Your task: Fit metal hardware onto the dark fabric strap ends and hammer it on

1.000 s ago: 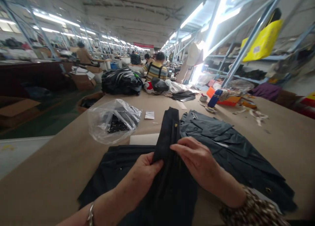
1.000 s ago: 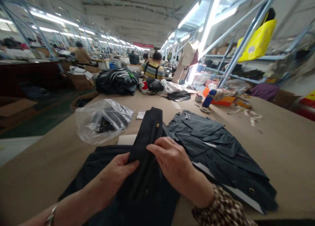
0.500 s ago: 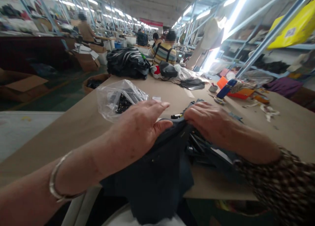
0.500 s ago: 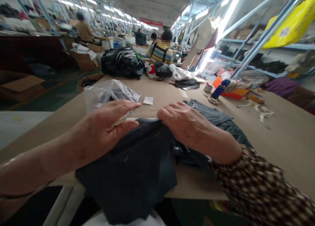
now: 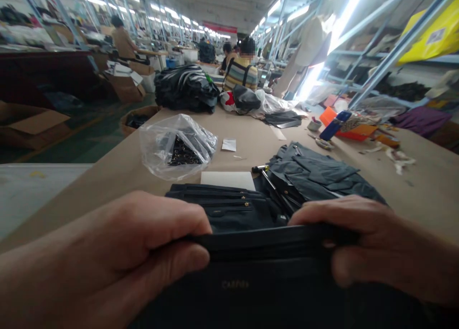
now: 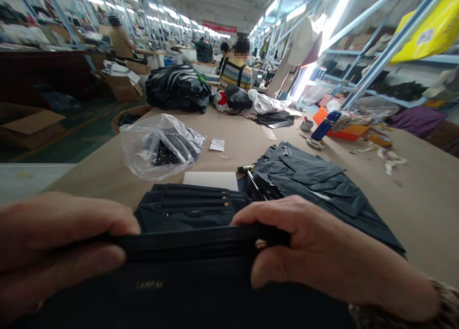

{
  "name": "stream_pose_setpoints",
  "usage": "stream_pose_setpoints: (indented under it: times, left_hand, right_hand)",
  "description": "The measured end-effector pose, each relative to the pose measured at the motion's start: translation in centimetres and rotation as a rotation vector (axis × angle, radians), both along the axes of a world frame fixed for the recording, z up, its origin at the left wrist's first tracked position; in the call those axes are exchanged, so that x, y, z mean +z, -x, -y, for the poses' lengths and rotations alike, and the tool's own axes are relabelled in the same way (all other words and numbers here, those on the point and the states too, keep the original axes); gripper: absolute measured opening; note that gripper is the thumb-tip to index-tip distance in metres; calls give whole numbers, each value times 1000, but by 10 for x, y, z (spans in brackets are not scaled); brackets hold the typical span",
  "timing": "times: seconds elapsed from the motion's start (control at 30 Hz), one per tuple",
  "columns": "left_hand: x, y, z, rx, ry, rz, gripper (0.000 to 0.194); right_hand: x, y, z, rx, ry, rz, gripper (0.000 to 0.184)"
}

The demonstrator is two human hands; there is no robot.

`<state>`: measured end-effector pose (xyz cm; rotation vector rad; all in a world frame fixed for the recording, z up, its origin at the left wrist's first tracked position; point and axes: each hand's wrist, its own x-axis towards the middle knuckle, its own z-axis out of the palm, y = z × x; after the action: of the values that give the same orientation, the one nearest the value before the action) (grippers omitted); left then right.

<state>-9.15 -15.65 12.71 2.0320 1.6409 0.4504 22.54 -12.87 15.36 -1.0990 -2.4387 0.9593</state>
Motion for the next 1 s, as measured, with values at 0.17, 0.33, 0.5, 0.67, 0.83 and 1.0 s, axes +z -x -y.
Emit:
stream_pose_setpoints:
  times: [0.17, 0.33, 0.5, 0.67, 0.83, 1.0]
  left_hand:
    - [-61, -14, -44, -292, 174, -209, 27]
    - [-96, -25, -74, -286, 169, -371, 25]
    - [-109, -31, -89, -253, 129, -502, 27]
    - [-117, -37, -96, -245, 154, -574, 27]
    - [-121, -48, -81, -240, -119, -631, 26]
    - [-161, -61, -55, -455, -347, -549, 49]
  right_hand:
    - [-111, 0, -27, -189, 319, 69, 19]
    - [-165, 11, -51, -210, -49, 205, 22]
    - [-175, 20, -66, -192, -281, 390, 26]
    - [-187, 24, -71, -214, -301, 498, 26]
    - [-190, 26, -72, -230, -323, 530, 24]
    - [-182, 25, -68, -197, -330, 538, 20]
